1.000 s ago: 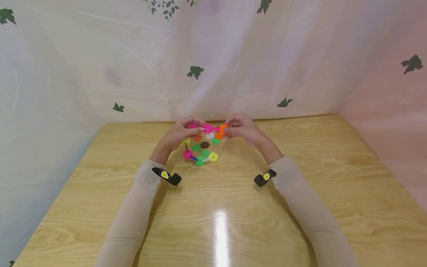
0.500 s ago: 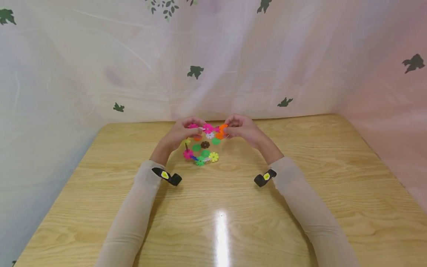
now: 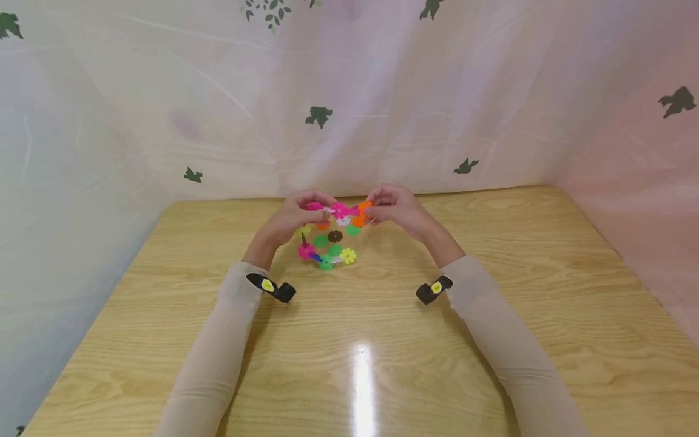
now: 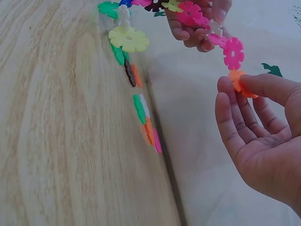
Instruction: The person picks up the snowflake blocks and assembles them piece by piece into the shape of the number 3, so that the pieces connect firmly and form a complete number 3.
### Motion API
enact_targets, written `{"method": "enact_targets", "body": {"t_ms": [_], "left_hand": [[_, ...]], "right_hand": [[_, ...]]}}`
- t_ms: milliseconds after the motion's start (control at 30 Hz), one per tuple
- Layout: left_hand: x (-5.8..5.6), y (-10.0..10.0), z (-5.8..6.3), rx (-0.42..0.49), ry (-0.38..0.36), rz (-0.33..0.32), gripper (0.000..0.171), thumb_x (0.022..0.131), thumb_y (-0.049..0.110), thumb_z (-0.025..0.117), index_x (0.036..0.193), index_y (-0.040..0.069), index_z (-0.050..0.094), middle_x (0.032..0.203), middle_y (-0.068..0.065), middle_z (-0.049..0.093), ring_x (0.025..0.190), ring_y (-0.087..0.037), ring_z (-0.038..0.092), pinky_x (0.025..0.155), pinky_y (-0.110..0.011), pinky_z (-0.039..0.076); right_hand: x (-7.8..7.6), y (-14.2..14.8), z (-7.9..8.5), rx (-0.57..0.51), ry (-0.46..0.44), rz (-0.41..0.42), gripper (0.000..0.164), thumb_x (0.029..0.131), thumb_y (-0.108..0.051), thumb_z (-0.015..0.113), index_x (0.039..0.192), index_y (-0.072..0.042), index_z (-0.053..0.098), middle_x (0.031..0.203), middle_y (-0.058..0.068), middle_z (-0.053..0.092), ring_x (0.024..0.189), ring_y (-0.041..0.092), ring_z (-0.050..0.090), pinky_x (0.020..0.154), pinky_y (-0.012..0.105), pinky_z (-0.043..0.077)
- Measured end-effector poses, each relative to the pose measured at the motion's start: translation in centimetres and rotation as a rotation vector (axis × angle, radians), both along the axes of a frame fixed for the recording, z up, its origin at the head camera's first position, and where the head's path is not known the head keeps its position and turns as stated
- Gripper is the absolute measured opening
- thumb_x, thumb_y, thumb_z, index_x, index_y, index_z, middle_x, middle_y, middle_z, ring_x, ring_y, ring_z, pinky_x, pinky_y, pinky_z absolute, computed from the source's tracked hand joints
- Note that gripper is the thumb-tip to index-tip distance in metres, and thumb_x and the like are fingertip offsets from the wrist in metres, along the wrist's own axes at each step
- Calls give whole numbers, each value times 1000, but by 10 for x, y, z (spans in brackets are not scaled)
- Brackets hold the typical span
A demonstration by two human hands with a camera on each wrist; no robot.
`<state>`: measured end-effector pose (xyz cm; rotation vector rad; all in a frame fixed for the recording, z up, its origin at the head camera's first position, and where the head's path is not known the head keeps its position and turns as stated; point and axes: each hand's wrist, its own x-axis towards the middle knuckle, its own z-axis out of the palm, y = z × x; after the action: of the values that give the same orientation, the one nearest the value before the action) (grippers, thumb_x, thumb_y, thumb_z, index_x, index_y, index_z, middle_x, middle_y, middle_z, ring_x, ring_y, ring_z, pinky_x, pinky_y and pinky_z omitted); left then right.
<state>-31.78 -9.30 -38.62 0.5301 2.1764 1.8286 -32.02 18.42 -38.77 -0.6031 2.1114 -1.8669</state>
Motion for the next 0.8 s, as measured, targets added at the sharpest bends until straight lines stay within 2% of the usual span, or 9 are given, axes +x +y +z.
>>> {"method": "enact_targets", "body": {"t_ms": [133,267,400,533,667,800], "left_hand": [[0,-1,0,10,18,-4,24,94,5,69,117,2,68,107,-1,66,86,-17,65,102,-57,54],[-2,-1,-1,7,26,-2,22,94,7,69,116,4,69,108,-1,66,87,-17,65,102,-57,54],[-3,-2,-2,12,23,2,22,94,6,69,116,4,69,110,-2,67,88,-17,65,103,-58,53],[-2,-1,-1,3,19,6,23,94,6,70,116,4,69,111,-3,66,89,-17,65,98,-50,57],[-1,-1,0,-2,10,10,23,94,6,70,117,4,69,110,-3,66,88,-17,65,99,-50,57],[-1,-1,0,30,-3,14,24,95,5,69,118,1,68,109,-2,67,88,-16,69,98,-46,59]], "right_hand": [[-1,1,0,-9,0,-5,8,98,-1,64,105,-5,61,92,2,71,85,23,71,82,36,63],[-1,1,0,-20,-2,29,8,98,0,63,104,-6,61,91,1,71,83,20,71,81,35,63],[0,-1,0,-29,3,33,9,98,1,63,104,-6,61,89,1,71,82,23,71,81,35,64],[2,-3,1,-26,0,15,9,97,1,64,104,-5,61,89,2,71,82,26,71,82,39,64],[2,-5,-2,-48,4,-7,10,96,1,66,103,-6,63,90,1,72,80,22,71,81,39,64],[4,-8,-3,-102,52,-48,10,95,1,68,102,-5,66,89,1,74,80,20,73,76,30,64]]}}
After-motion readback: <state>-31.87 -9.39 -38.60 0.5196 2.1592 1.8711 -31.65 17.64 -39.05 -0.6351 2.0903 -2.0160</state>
